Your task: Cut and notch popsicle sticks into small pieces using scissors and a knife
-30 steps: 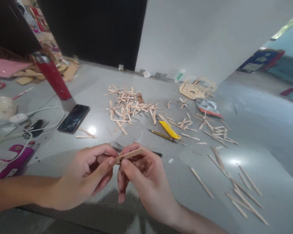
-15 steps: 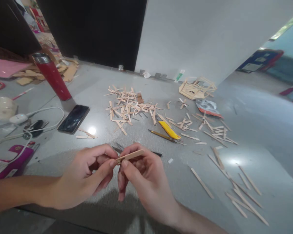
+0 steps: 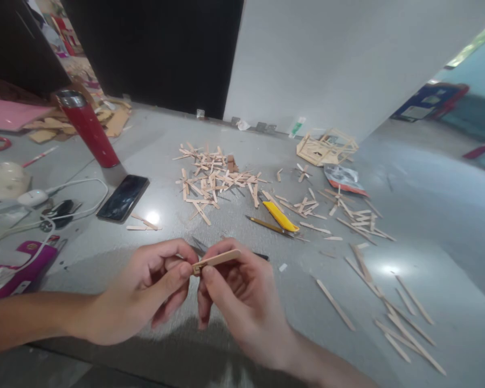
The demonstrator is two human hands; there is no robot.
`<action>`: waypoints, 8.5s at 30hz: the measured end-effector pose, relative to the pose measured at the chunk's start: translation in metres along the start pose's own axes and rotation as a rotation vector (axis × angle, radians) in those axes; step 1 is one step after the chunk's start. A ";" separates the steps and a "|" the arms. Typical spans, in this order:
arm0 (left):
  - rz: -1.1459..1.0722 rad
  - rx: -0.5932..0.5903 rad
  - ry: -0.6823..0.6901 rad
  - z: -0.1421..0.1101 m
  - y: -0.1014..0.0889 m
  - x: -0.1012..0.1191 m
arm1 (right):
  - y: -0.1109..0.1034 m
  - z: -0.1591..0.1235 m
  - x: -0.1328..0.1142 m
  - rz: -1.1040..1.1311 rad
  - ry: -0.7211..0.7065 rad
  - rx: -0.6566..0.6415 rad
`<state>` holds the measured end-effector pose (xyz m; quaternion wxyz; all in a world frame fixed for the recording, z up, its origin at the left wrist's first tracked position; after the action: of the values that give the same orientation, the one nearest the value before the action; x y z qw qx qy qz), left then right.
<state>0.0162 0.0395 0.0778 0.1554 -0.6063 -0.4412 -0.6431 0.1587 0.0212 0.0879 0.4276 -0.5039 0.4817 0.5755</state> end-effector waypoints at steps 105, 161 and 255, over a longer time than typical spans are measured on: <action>0.004 0.154 0.080 -0.002 -0.015 -0.032 | 0.004 -0.053 0.071 -0.093 0.217 0.265; -0.235 0.025 0.055 0.000 -0.011 -0.029 | -0.011 -0.048 0.067 -0.123 -0.053 0.086; 0.602 -0.022 -0.294 0.025 -0.070 -0.069 | -0.006 -0.025 0.091 -1.834 -0.714 -0.212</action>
<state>-0.0043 0.0749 -0.0155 0.2667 -0.7973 -0.2531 -0.4788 0.1568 -0.0016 -0.0042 0.7805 -0.5145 -0.3064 0.1796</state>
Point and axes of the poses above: each hand's wrist, its own z-axis towards the middle knuckle, its own y-axis out of the palm, x = y × z, the point moved 4 cm from there along z, towards the middle knuckle, and after that the axes turned 6 degrees about -z, right-handed, at the moved point
